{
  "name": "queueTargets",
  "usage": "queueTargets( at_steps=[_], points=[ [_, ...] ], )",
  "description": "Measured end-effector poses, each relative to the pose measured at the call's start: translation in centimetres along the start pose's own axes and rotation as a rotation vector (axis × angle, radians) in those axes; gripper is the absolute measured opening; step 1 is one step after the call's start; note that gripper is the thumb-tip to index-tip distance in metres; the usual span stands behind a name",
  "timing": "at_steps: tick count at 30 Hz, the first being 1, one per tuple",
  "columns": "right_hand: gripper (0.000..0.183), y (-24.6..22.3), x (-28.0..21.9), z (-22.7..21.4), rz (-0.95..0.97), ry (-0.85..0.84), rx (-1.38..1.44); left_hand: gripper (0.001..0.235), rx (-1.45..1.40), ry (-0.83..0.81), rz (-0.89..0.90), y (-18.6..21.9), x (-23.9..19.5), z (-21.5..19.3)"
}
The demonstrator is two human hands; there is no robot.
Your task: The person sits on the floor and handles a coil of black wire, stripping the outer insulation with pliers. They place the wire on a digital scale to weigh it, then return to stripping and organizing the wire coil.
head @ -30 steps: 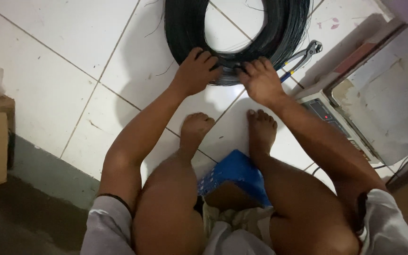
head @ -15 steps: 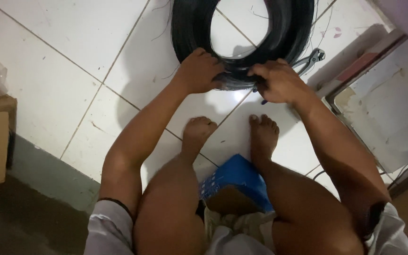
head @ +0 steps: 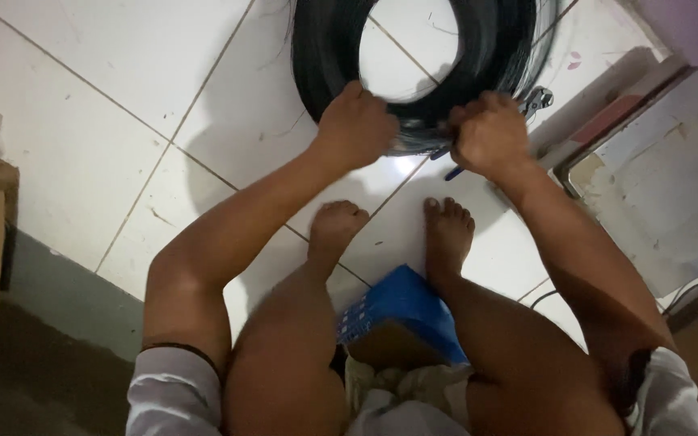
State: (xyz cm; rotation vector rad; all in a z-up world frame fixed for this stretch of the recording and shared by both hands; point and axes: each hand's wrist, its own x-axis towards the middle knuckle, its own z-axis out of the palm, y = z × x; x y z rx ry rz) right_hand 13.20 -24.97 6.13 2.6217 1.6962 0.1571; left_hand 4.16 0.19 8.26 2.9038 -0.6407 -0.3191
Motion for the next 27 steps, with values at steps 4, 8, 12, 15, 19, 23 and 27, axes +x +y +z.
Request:
queueTargets(
  at_steps=[4, 8, 12, 15, 19, 23, 27],
  points=[
    [0.013, 0.4, -0.7, 1.5, 0.085, 0.015, -0.137, 0.014, 0.029, 0.097, -0.003, 1.0, 0.3, -1.5],
    [0.017, 0.4, -0.8, 1.5, 0.109, -0.065, -0.055, 0.010, -0.126, 0.135, -0.015, 0.7, 0.8, 2.1],
    [0.011, -0.4, -0.1, -0.3, 0.091, -0.028, 0.070, 0.007, -0.167, 0.159, -0.063, -0.1, 0.3, 4.9],
    [0.017, 0.6, -0.3, 0.1, 0.066, -0.222, -0.010, 0.036, -0.205, 0.176, 0.019, -1.1, -0.3, 3.5],
    [0.021, 0.0, 0.3, 0.1, 0.136, -0.377, -0.079, 0.026, -0.164, 0.059, 0.033, -1.7, 0.2, 2.5],
    [0.022, -1.9, 1.9, -2.8, 0.121, -0.246, 0.337, 0.029, -0.212, 0.200, 0.072, -1.4, 0.7, 2.5],
    [0.016, -3.8, 2.6, -3.2, 0.152, -0.199, 0.588, 0.046, -0.188, 0.078, 0.062, -1.3, 0.7, 3.2]
  ],
)
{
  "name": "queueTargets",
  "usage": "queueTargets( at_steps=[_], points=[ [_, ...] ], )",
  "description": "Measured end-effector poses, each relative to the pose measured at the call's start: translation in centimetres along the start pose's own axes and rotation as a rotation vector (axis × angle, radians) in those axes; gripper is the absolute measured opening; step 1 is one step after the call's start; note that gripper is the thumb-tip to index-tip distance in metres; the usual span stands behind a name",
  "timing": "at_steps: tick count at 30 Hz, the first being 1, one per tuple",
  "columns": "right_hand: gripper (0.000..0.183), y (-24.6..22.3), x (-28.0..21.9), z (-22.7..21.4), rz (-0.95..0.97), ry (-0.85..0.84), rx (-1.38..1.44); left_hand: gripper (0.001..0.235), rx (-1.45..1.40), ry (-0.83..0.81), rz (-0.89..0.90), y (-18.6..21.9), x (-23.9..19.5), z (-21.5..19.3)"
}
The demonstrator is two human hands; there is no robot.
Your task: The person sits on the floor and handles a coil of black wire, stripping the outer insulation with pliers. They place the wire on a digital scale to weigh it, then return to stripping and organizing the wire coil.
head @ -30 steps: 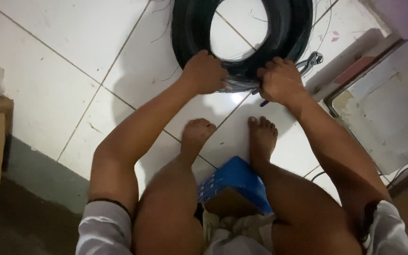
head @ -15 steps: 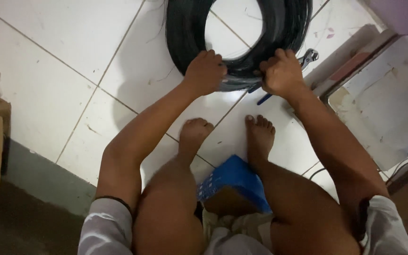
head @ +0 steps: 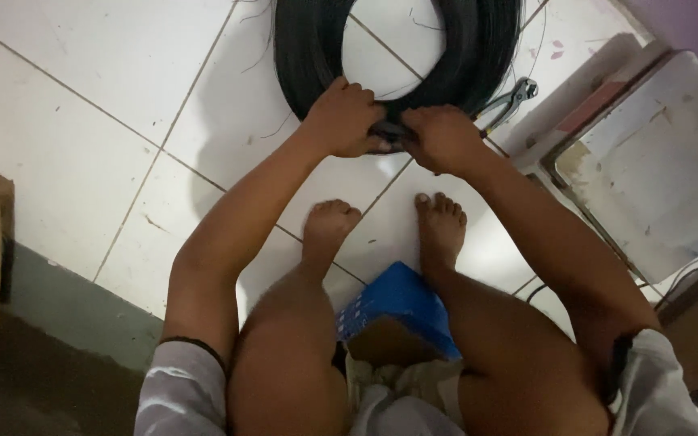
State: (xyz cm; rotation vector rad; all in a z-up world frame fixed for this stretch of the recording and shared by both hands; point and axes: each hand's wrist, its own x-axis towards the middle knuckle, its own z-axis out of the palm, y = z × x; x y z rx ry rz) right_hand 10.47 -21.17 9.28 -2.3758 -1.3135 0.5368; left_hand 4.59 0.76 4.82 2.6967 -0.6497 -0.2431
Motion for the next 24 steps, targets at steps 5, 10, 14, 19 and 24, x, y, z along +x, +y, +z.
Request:
queueTargets(
  at_steps=[5, 10, 14, 19, 24],
  points=[
    [0.026, 0.4, 0.1, 0.0, -0.043, 0.033, -0.062, 0.021, 0.028, 0.066, 0.001, -0.1, 0.3, -0.2],
    [0.015, 0.4, 0.1, 0.8, -0.023, 0.205, -0.255, 0.017, 0.080, 0.213, 0.027, 0.2, 0.2, -0.7],
    [0.038, -0.5, 0.3, 0.4, 0.030, 0.107, -0.353, 0.022, 0.077, 0.111, -0.002, 0.7, 0.6, -1.5],
    [0.035, -2.0, 0.1, -2.1, -0.055, 0.222, -0.177, 0.016, 0.147, 0.271, 0.022, 0.8, 1.1, -1.1],
    [0.052, -2.0, -0.5, -2.6, 0.031, 0.165, -0.262, 0.019, 0.142, 0.052, -0.069, 1.5, 2.2, -2.6]
  ],
)
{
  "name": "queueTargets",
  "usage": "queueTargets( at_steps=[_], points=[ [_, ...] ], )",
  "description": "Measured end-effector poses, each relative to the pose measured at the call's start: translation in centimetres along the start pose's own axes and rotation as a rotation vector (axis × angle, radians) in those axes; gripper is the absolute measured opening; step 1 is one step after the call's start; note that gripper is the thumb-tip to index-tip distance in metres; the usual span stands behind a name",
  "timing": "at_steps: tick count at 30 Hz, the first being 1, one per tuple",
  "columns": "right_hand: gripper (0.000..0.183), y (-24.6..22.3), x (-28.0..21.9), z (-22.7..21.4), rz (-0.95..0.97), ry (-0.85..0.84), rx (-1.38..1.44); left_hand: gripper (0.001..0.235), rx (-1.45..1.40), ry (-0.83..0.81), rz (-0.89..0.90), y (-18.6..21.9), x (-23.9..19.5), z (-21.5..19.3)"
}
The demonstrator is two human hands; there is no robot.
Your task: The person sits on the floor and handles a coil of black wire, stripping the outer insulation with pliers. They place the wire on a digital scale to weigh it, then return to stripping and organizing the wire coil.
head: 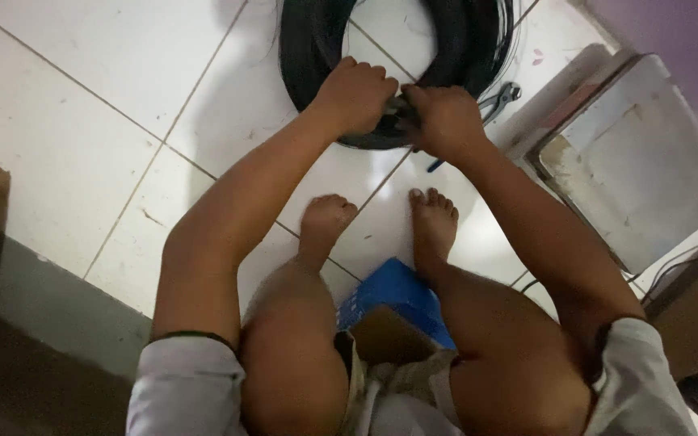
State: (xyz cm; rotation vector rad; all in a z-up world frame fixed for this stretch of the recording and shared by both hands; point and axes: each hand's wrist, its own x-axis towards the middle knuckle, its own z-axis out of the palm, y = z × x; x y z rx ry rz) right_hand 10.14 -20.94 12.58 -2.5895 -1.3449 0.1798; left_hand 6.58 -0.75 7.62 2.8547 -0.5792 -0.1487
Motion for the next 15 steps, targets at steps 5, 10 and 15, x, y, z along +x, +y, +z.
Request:
queueTargets(
  at_steps=[5, 10, 15],
  points=[
    [0.015, -0.2, 0.3, -0.4, 0.027, 0.161, -0.007, 0.017, 0.097, -0.103, 0.010, 0.3, 1.6, -0.2],
    [0.011, 1.3, 0.6, 1.5, 0.014, 0.285, -0.034, 0.018, 0.128, 0.070, 0.003, 0.3, 1.2, -0.3],
    [0.023, 1.5, 0.4, 2.4, -0.076, 0.191, 0.010, 0.026, -0.176, -0.118, 0.087, -0.8, -0.4, -0.9]
  ],
)
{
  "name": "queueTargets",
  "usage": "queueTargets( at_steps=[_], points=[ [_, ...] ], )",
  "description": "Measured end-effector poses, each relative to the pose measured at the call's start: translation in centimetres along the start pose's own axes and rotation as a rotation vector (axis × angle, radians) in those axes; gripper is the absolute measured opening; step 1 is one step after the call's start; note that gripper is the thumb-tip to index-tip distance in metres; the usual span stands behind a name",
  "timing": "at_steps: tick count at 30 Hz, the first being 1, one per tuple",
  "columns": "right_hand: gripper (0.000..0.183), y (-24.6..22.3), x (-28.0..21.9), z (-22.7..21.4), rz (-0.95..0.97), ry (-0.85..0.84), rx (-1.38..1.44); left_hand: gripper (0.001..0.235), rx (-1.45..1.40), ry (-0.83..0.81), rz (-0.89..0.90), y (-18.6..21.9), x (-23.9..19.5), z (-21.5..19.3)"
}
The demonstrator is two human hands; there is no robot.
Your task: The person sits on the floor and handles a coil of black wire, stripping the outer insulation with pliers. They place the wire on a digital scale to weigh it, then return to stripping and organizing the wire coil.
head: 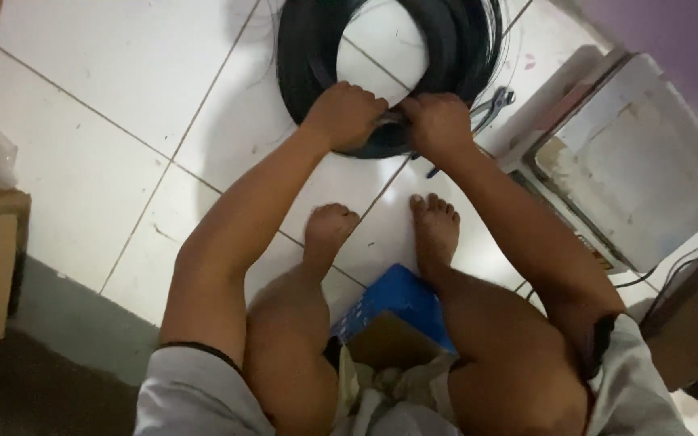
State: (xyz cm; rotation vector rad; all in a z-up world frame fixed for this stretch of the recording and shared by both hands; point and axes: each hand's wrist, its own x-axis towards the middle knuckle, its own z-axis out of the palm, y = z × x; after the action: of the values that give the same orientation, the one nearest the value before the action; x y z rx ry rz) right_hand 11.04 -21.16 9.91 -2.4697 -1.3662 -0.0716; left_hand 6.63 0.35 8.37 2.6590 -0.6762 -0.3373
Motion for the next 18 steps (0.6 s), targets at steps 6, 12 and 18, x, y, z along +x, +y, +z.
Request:
queueTargets(
  at_steps=[6, 12, 18],
  points=[
    [0.022, 2.0, -1.4, 3.6, -0.056, -0.106, -0.059, 0.040, -0.209, -0.123, -0.044, -0.3, -1.6, -0.9],
    [0.031, 0.8, -0.4, 0.1, -0.129, -0.075, 0.101, 0.036, 0.121, -0.068, -0.053, 0.0, -1.4, -1.1],
    [0.022, 2.8, -1.4, 1.6, -0.206, -0.008, -0.028, 0.034, -0.054, 0.025, -0.104, 1.1, -1.4, 0.7]
  ],
)
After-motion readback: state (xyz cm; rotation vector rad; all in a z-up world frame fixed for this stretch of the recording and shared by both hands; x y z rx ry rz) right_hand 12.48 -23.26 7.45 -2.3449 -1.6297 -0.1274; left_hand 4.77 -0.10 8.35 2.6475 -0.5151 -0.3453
